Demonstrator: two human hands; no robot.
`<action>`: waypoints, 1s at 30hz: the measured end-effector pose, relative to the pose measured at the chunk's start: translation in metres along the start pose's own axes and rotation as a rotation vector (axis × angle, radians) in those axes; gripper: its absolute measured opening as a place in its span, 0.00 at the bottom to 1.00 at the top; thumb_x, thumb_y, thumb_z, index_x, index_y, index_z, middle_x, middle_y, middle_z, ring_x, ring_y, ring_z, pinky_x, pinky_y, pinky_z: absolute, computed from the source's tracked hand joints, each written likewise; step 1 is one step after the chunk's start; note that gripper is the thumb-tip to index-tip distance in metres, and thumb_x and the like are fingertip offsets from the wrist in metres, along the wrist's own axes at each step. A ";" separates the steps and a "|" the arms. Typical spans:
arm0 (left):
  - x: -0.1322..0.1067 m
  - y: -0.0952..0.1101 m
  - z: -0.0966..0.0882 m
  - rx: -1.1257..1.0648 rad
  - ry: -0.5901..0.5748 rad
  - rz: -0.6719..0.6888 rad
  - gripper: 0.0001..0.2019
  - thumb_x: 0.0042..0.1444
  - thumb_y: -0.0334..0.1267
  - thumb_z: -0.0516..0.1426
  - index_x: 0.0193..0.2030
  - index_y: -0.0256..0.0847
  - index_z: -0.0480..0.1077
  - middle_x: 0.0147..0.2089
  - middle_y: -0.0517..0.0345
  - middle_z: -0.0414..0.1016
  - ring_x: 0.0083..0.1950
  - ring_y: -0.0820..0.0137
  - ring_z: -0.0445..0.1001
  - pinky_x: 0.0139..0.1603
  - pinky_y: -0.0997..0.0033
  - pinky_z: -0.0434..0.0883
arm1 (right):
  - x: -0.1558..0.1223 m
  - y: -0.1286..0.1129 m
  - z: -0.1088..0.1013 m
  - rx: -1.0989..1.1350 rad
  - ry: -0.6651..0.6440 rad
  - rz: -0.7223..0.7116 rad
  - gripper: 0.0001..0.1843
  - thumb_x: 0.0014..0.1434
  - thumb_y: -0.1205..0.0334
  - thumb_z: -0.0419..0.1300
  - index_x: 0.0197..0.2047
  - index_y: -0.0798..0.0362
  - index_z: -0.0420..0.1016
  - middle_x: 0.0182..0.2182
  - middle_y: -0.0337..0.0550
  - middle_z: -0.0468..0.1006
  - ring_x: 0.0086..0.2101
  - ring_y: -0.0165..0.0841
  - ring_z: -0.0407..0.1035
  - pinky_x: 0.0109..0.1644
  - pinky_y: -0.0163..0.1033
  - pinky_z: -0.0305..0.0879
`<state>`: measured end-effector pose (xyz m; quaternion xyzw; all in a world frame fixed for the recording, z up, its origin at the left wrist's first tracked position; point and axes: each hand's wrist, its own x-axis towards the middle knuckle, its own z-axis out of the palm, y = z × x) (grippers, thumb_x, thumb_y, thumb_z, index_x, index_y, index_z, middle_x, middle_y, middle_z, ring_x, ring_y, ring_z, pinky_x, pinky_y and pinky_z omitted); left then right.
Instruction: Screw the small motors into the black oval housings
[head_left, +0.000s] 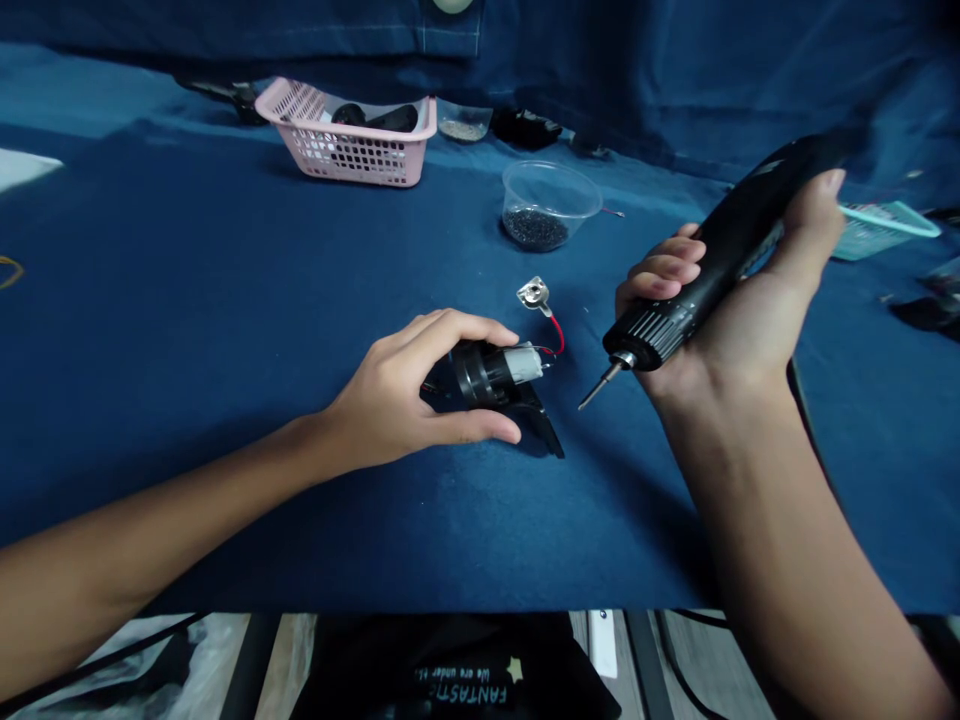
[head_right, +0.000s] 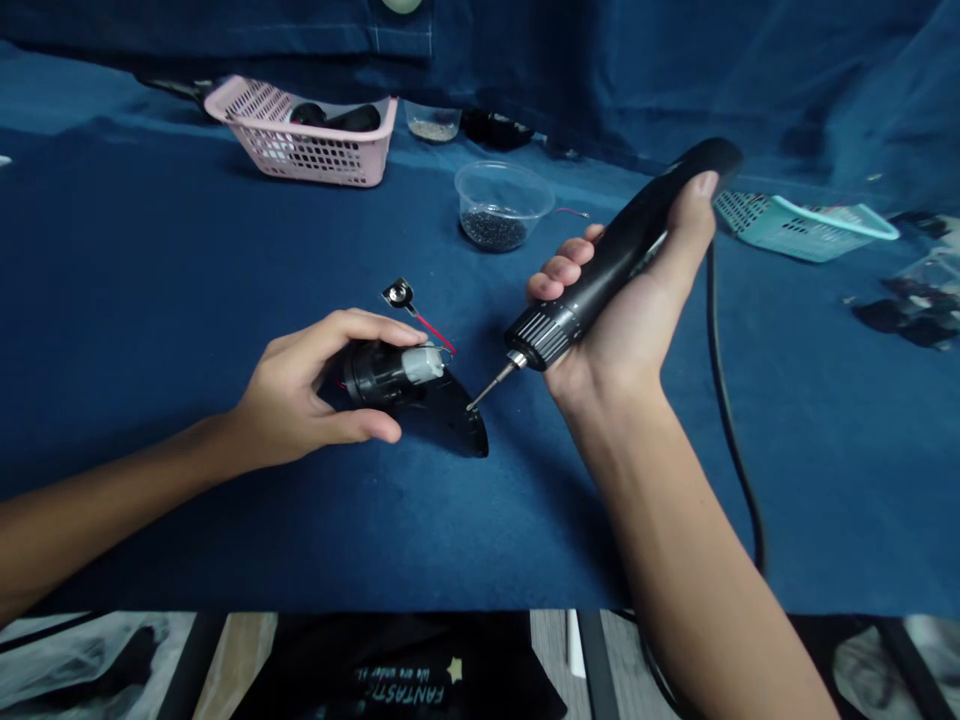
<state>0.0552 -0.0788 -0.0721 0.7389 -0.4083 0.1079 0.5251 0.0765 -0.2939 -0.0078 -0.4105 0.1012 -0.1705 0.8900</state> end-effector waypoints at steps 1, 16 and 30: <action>0.000 0.000 0.000 0.006 -0.002 -0.014 0.29 0.46 0.48 0.70 0.52 0.38 0.71 0.50 0.51 0.77 0.52 0.64 0.75 0.54 0.68 0.68 | 0.000 0.000 0.000 -0.004 0.001 0.006 0.33 0.60 0.31 0.45 0.27 0.55 0.60 0.19 0.32 0.57 0.17 0.18 0.55 0.16 0.24 0.57; -0.001 0.001 -0.002 0.104 -0.034 -0.103 0.28 0.48 0.54 0.67 0.53 0.43 0.70 0.51 0.54 0.77 0.50 0.62 0.75 0.53 0.64 0.69 | -0.005 -0.002 0.001 -0.010 -0.002 0.031 0.33 0.61 0.31 0.44 0.27 0.56 0.60 0.20 0.33 0.58 0.18 0.18 0.55 0.17 0.25 0.58; -0.002 0.002 0.000 0.111 -0.031 -0.058 0.32 0.45 0.56 0.68 0.54 0.43 0.68 0.52 0.52 0.76 0.53 0.60 0.75 0.55 0.63 0.69 | -0.004 0.000 0.003 -0.022 0.005 0.015 0.35 0.59 0.29 0.42 0.27 0.56 0.59 0.18 0.32 0.57 0.16 0.17 0.55 0.16 0.24 0.57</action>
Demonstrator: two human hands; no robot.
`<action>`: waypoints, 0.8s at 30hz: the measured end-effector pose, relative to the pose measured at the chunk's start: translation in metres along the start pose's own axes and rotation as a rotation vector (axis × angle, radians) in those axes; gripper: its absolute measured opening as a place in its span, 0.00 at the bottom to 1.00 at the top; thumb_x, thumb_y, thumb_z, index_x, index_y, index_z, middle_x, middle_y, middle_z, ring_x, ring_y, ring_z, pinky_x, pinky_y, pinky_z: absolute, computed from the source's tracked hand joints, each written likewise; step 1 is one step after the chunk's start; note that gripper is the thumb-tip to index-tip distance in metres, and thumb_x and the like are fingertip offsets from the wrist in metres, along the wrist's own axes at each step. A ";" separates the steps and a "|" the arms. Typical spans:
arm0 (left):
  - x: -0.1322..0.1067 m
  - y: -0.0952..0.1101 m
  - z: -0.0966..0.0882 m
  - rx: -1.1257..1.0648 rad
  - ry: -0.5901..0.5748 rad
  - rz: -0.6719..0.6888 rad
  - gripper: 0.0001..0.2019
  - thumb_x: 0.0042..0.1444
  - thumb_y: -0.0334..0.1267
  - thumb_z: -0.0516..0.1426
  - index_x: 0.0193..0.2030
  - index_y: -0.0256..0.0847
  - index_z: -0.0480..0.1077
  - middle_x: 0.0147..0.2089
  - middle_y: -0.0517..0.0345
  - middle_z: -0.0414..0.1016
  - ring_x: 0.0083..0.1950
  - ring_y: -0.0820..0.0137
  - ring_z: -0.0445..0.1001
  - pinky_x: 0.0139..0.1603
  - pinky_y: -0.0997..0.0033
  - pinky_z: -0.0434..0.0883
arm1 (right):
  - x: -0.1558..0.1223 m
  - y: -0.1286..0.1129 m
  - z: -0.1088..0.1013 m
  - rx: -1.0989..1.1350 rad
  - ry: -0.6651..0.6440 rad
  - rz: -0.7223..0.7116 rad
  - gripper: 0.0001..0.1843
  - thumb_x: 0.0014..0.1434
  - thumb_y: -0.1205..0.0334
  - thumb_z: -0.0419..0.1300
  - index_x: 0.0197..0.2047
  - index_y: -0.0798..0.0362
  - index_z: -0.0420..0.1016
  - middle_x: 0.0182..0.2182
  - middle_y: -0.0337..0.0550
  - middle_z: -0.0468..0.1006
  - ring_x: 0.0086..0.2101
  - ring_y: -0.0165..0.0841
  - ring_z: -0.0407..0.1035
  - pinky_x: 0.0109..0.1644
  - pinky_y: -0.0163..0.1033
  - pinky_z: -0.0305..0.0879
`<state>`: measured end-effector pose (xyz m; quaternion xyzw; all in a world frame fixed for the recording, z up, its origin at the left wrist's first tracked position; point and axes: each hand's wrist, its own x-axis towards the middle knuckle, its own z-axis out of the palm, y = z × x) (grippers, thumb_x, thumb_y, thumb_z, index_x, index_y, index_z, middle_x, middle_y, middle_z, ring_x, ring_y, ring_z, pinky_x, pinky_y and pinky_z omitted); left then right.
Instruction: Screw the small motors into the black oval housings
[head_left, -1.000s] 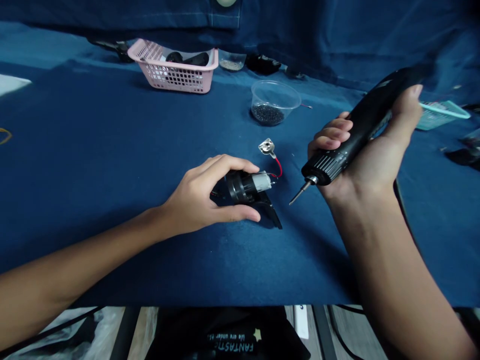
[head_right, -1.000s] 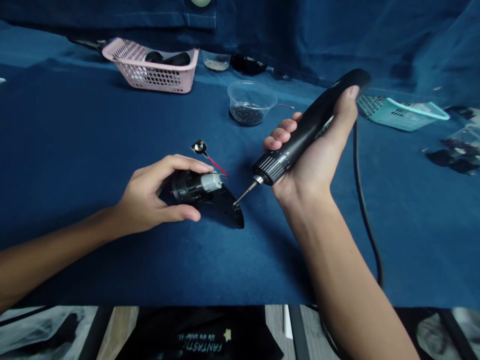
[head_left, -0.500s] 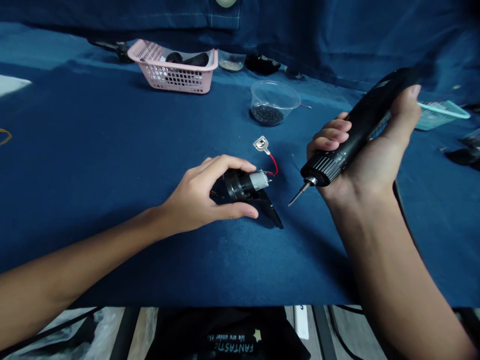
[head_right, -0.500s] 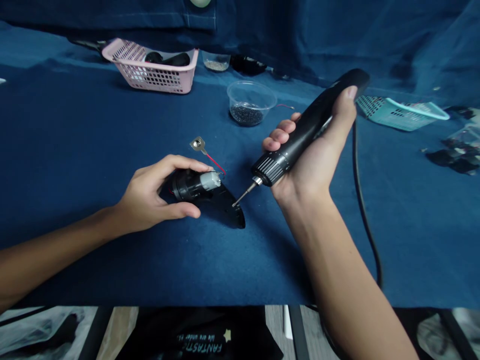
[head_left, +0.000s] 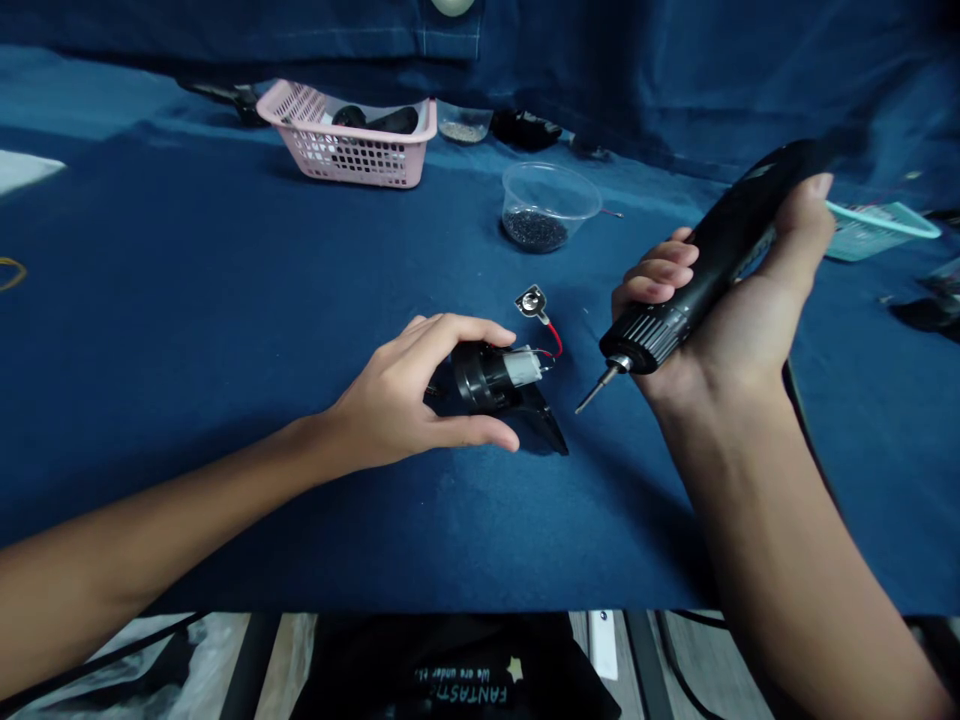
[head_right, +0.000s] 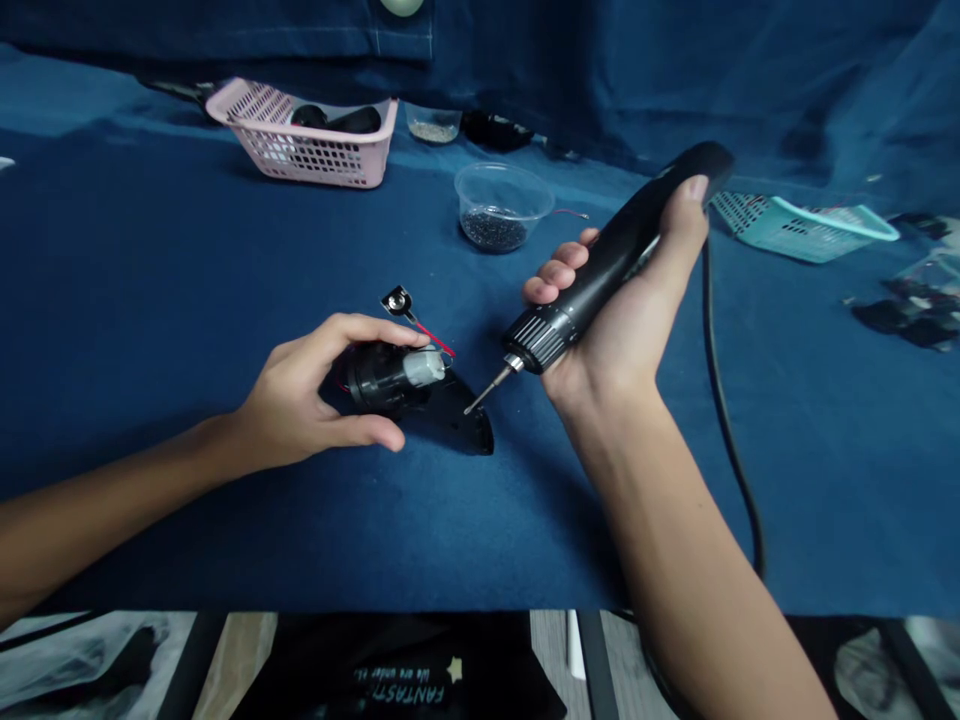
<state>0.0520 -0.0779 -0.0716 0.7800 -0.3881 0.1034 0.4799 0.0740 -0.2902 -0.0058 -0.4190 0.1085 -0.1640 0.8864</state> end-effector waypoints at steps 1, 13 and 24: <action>0.000 0.000 0.000 0.001 -0.001 -0.031 0.32 0.46 0.56 0.68 0.54 0.43 0.68 0.52 0.53 0.76 0.53 0.60 0.75 0.56 0.63 0.69 | 0.000 0.000 0.000 -0.001 0.001 0.003 0.35 0.60 0.29 0.42 0.27 0.56 0.59 0.18 0.32 0.58 0.17 0.17 0.55 0.16 0.24 0.57; 0.015 -0.017 -0.014 0.270 -0.185 -0.344 0.36 0.51 0.49 0.66 0.64 0.48 0.59 0.62 0.51 0.68 0.59 0.52 0.70 0.58 0.49 0.68 | 0.001 -0.006 0.001 0.015 0.032 0.033 0.33 0.61 0.32 0.42 0.27 0.56 0.60 0.18 0.31 0.57 0.15 0.18 0.55 0.15 0.25 0.55; 0.044 -0.023 -0.034 0.443 -0.138 -0.121 0.27 0.58 0.48 0.61 0.62 0.45 0.61 0.60 0.51 0.67 0.56 0.55 0.68 0.58 0.50 0.67 | 0.001 -0.014 0.001 0.060 0.045 0.080 0.29 0.57 0.34 0.53 0.30 0.56 0.62 0.18 0.32 0.60 0.16 0.19 0.56 0.16 0.25 0.56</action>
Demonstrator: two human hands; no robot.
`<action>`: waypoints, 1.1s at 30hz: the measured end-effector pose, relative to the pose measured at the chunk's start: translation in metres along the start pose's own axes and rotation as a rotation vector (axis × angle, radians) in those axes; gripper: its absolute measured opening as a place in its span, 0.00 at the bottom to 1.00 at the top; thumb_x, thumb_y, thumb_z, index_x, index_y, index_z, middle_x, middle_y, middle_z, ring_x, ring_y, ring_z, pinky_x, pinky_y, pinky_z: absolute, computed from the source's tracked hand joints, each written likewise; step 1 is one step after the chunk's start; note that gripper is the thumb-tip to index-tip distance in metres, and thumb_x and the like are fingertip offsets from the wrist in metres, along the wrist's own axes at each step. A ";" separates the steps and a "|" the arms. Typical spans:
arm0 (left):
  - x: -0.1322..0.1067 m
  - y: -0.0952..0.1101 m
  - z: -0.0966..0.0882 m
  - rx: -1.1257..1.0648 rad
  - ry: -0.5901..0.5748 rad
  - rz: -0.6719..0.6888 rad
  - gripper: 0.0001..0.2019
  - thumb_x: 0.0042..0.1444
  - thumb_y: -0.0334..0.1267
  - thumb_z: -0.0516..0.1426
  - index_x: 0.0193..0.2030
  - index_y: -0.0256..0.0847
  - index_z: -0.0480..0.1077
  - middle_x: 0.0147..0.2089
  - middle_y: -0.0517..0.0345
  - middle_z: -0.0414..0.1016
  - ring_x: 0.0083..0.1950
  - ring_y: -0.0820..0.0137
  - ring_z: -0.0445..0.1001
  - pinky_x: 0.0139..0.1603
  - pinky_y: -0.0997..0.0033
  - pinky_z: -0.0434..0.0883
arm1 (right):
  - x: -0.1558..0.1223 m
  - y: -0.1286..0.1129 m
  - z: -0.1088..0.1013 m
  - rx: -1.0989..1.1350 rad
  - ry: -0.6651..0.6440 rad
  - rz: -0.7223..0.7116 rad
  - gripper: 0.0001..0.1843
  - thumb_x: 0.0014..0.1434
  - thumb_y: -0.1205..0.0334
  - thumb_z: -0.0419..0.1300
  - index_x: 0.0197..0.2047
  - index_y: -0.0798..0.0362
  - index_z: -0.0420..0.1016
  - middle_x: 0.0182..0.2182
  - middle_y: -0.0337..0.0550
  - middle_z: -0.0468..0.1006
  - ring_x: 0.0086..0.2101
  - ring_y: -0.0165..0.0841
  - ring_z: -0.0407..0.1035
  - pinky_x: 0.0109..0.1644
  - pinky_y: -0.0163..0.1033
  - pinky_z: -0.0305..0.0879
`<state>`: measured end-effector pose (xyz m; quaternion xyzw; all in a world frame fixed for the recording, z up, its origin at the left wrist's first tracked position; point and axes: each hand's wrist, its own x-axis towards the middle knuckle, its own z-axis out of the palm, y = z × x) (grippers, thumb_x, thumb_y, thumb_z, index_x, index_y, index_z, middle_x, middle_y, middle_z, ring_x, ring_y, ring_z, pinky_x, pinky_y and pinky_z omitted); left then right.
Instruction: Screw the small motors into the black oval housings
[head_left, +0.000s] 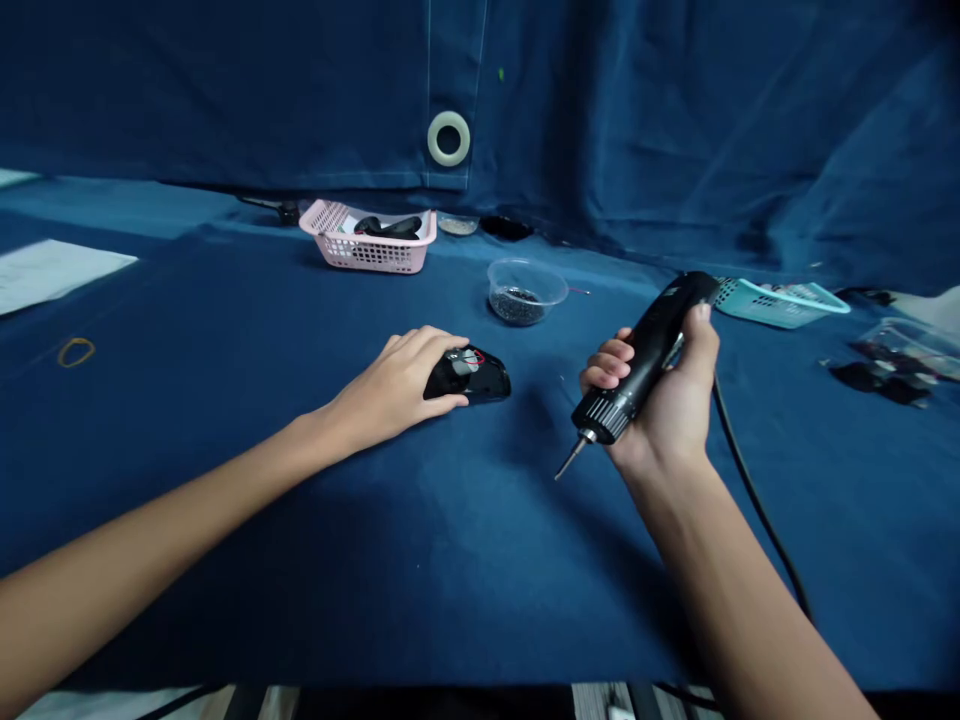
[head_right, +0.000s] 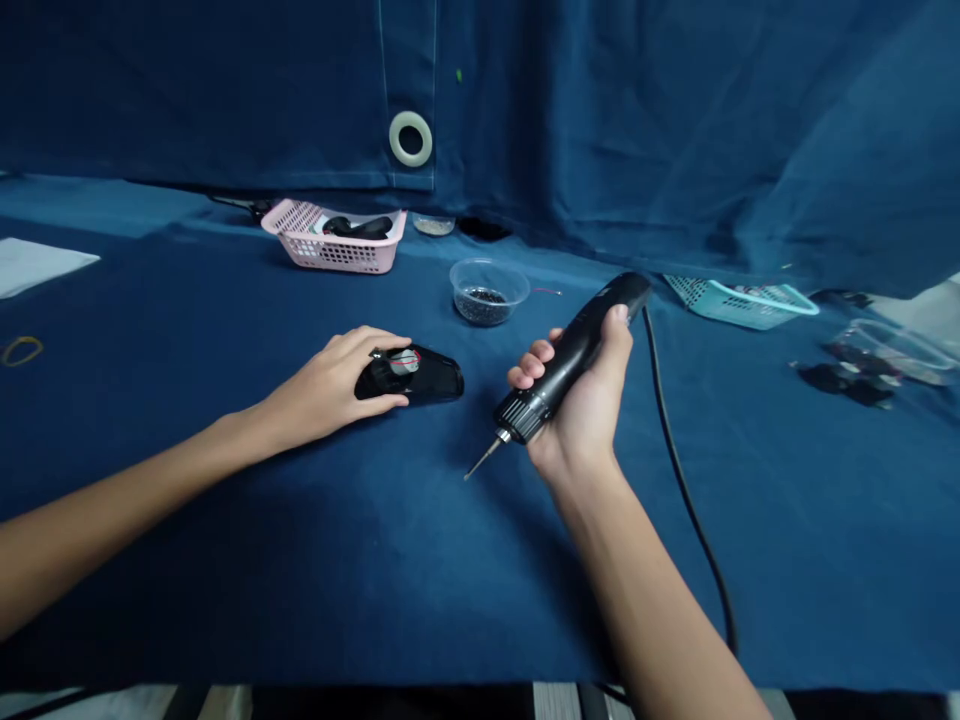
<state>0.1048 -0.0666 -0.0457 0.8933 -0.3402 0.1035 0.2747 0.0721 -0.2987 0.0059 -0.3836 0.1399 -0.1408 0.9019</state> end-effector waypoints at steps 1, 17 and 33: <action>0.000 0.001 0.000 -0.005 0.053 0.052 0.25 0.59 0.46 0.61 0.61 0.44 0.62 0.60 0.50 0.67 0.58 0.57 0.68 0.60 0.51 0.66 | 0.000 -0.001 0.000 0.003 -0.001 0.001 0.29 0.57 0.34 0.53 0.30 0.56 0.62 0.18 0.32 0.60 0.16 0.19 0.56 0.16 0.26 0.56; -0.013 0.013 0.001 -0.054 0.323 0.226 0.29 0.57 0.42 0.64 0.64 0.47 0.61 0.59 0.50 0.66 0.60 0.63 0.69 0.63 0.58 0.69 | -0.008 -0.004 0.002 0.004 -0.007 -0.002 0.30 0.56 0.33 0.54 0.30 0.56 0.63 0.18 0.32 0.60 0.16 0.19 0.56 0.16 0.25 0.56; -0.015 0.019 0.003 -0.128 0.352 0.231 0.28 0.55 0.40 0.66 0.61 0.40 0.63 0.58 0.50 0.70 0.60 0.67 0.70 0.64 0.66 0.67 | -0.003 -0.001 0.002 -0.080 0.010 0.068 0.26 0.59 0.38 0.54 0.31 0.56 0.62 0.19 0.34 0.61 0.18 0.21 0.58 0.18 0.26 0.60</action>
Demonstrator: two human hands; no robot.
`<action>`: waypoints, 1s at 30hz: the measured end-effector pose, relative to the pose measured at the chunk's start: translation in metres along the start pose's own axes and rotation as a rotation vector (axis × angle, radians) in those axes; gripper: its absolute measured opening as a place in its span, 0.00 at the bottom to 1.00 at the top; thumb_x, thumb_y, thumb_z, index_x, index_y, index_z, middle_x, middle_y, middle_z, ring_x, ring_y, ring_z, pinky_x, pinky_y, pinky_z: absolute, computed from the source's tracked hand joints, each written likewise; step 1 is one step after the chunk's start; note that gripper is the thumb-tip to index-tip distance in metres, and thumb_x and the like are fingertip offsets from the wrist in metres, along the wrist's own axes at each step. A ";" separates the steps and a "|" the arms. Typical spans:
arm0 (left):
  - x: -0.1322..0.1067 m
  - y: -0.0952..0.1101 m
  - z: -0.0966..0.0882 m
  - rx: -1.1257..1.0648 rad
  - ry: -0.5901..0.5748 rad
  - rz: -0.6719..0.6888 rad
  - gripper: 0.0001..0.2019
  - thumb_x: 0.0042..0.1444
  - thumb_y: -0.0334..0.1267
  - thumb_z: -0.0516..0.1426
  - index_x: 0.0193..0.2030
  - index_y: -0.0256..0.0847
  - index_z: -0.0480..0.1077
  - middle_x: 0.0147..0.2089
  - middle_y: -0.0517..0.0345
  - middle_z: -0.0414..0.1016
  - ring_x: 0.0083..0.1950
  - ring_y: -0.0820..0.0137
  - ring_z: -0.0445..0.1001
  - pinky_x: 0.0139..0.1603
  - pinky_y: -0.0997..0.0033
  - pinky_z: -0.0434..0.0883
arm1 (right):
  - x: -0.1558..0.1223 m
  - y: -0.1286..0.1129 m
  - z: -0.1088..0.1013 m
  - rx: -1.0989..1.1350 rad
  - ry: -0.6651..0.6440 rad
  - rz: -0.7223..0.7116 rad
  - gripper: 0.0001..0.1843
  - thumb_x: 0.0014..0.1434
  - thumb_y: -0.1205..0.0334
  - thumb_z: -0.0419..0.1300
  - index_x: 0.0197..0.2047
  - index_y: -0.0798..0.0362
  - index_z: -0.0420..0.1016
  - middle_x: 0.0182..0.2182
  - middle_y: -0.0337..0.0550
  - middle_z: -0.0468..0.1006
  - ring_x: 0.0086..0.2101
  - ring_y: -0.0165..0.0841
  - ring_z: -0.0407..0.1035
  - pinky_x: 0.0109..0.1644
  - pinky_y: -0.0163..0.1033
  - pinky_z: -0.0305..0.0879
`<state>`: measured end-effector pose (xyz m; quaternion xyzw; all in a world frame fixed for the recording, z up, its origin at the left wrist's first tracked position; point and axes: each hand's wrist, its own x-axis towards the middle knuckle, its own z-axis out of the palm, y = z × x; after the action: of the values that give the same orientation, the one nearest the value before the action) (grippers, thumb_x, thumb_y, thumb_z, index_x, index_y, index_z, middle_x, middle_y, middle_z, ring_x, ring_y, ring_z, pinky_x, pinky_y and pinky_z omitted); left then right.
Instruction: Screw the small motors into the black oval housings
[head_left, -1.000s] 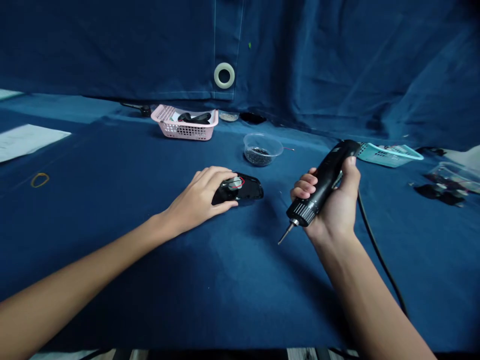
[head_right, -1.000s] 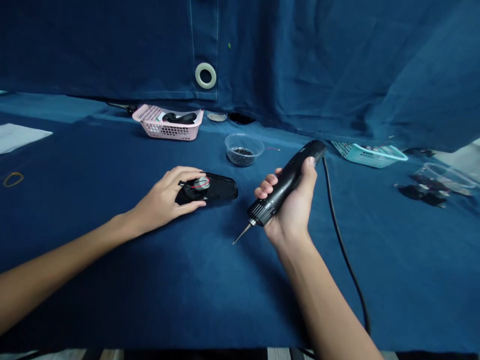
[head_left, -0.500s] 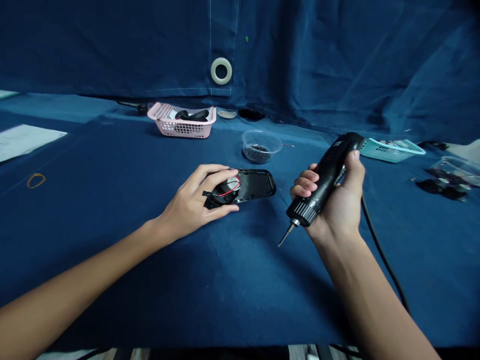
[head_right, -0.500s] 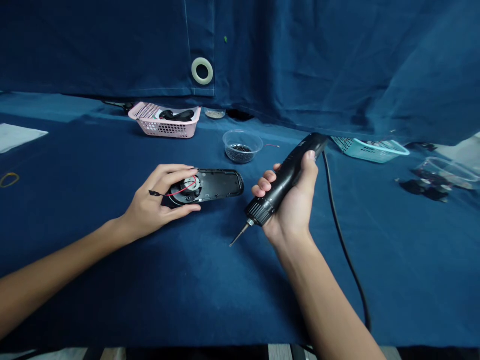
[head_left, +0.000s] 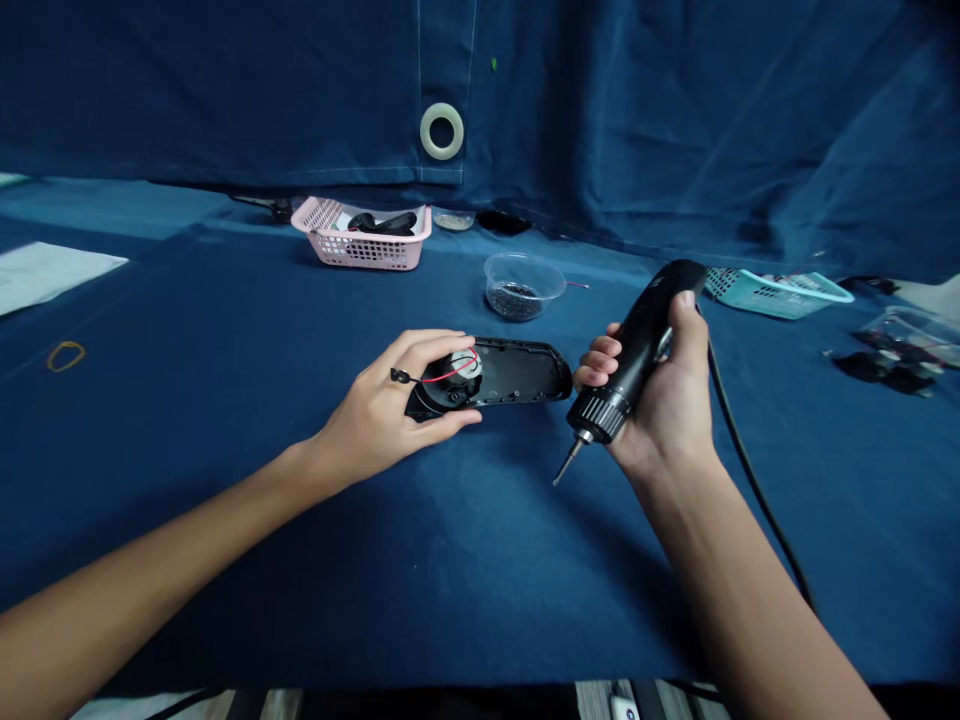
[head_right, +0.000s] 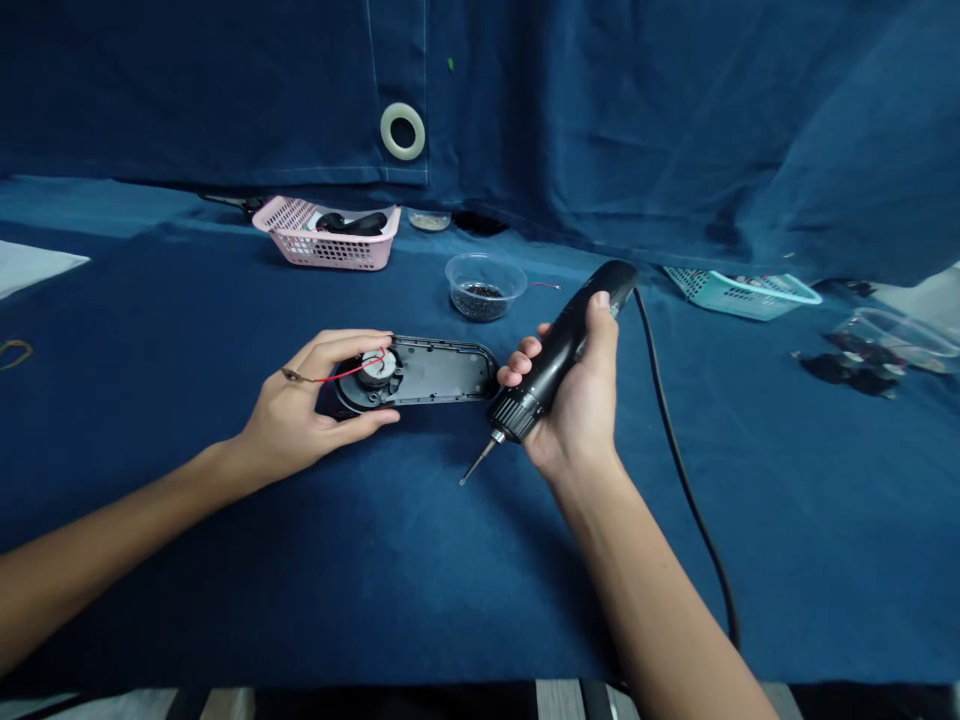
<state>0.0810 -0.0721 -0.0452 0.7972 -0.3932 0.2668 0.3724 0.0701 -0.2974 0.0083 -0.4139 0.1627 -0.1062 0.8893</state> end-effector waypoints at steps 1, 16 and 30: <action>0.000 0.000 0.000 0.003 0.004 -0.007 0.28 0.55 0.39 0.66 0.61 0.40 0.63 0.58 0.51 0.70 0.60 0.67 0.70 0.64 0.67 0.67 | 0.000 0.001 0.000 -0.020 0.001 -0.003 0.24 0.59 0.41 0.56 0.31 0.55 0.62 0.19 0.33 0.61 0.18 0.20 0.58 0.18 0.26 0.61; -0.002 -0.008 -0.002 0.023 0.063 -0.143 0.29 0.53 0.44 0.67 0.60 0.41 0.64 0.59 0.51 0.71 0.59 0.64 0.71 0.62 0.65 0.69 | 0.005 0.008 -0.010 -0.500 -0.012 -0.081 0.24 0.47 0.50 0.70 0.40 0.54 0.68 0.34 0.38 0.74 0.19 0.23 0.66 0.19 0.31 0.66; -0.001 -0.024 -0.070 0.185 -0.686 -0.434 0.32 0.55 0.61 0.59 0.65 0.55 0.63 0.61 0.58 0.72 0.61 0.53 0.71 0.60 0.50 0.69 | 0.010 0.025 -0.022 -0.438 -0.066 0.057 0.16 0.51 0.62 0.67 0.40 0.56 0.65 0.23 0.34 0.67 0.20 0.23 0.64 0.22 0.30 0.66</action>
<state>0.0910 -0.0053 -0.0148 0.9344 -0.2918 -0.0645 0.1940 0.0725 -0.2999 -0.0259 -0.5959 0.1643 -0.0294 0.7856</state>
